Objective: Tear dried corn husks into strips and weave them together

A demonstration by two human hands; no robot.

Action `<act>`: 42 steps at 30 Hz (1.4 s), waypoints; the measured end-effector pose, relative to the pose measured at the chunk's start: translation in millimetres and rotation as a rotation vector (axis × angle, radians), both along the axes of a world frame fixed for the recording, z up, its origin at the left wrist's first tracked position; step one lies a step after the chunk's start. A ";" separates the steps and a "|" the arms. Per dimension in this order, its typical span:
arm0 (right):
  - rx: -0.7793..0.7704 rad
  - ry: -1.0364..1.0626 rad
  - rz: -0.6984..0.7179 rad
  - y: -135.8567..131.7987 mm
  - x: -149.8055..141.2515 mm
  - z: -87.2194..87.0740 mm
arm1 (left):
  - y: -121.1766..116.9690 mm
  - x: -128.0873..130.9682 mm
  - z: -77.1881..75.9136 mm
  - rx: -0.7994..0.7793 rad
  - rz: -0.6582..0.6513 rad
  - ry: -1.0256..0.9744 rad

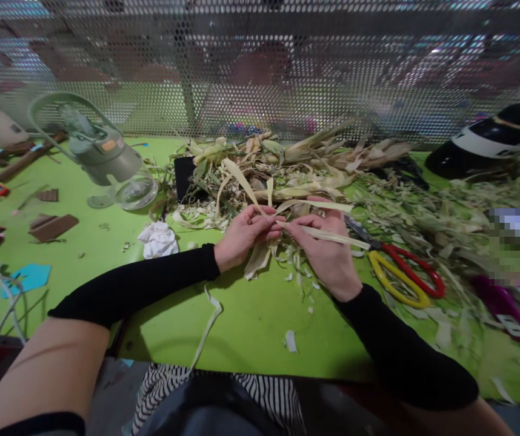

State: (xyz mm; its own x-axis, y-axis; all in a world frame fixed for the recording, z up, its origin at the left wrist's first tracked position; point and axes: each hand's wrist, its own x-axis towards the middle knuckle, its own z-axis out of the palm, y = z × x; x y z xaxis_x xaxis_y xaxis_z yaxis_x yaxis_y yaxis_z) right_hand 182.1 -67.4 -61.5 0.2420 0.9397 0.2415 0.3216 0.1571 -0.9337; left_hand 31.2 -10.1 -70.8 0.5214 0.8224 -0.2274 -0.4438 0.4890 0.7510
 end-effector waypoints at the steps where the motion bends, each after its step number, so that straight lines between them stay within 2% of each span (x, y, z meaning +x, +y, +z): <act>1: -0.007 -0.009 0.008 -0.2 0.6 0.7 | 1.0 -0.3 -0.1 -0.005 0.008 0.003; 4: 0.085 -0.055 -0.057 2.2 7.4 2.4 | 2.8 -0.7 -0.9 -0.009 0.025 0.009; 8: 0.477 -0.196 -0.291 7.0 20.8 5.7 | 0.7 -0.5 -1.8 0.031 -0.006 0.000; 11: 0.683 -0.419 -0.381 4.2 23.8 9.3 | -1.4 -0.5 -2.3 0.063 -0.046 -0.008; 14: 0.791 -0.644 -0.405 -4.0 20.0 14.9 | -2.0 -0.7 -3.4 0.070 -0.059 -0.008; 18: 0.693 -0.848 -0.389 -9.3 17.7 18.8 | -1.2 -1.2 -6.3 0.093 -0.064 -0.009; 24: 0.422 -0.964 -0.199 1.5 25.8 8.1 | -2.4 -1.0 -11.1 0.151 -0.087 -0.030; 35: 0.362 -0.932 -0.045 5.2 23.7 -2.2 | -9.0 -0.5 -8.0 0.204 -0.157 -0.047; 42: 0.376 -0.865 -0.075 7.1 19.9 -7.2 | -12.7 1.2 -11.5 0.189 -0.262 -0.020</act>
State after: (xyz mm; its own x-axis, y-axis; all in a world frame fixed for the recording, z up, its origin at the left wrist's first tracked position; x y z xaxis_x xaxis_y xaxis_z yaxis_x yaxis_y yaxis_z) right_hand 201.9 -60.3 -68.6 -0.1056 0.7532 0.6492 0.9004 0.3496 -0.2591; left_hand 32.4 -22.8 -82.2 0.7236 0.6865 -0.0708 -0.3373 0.4412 0.8316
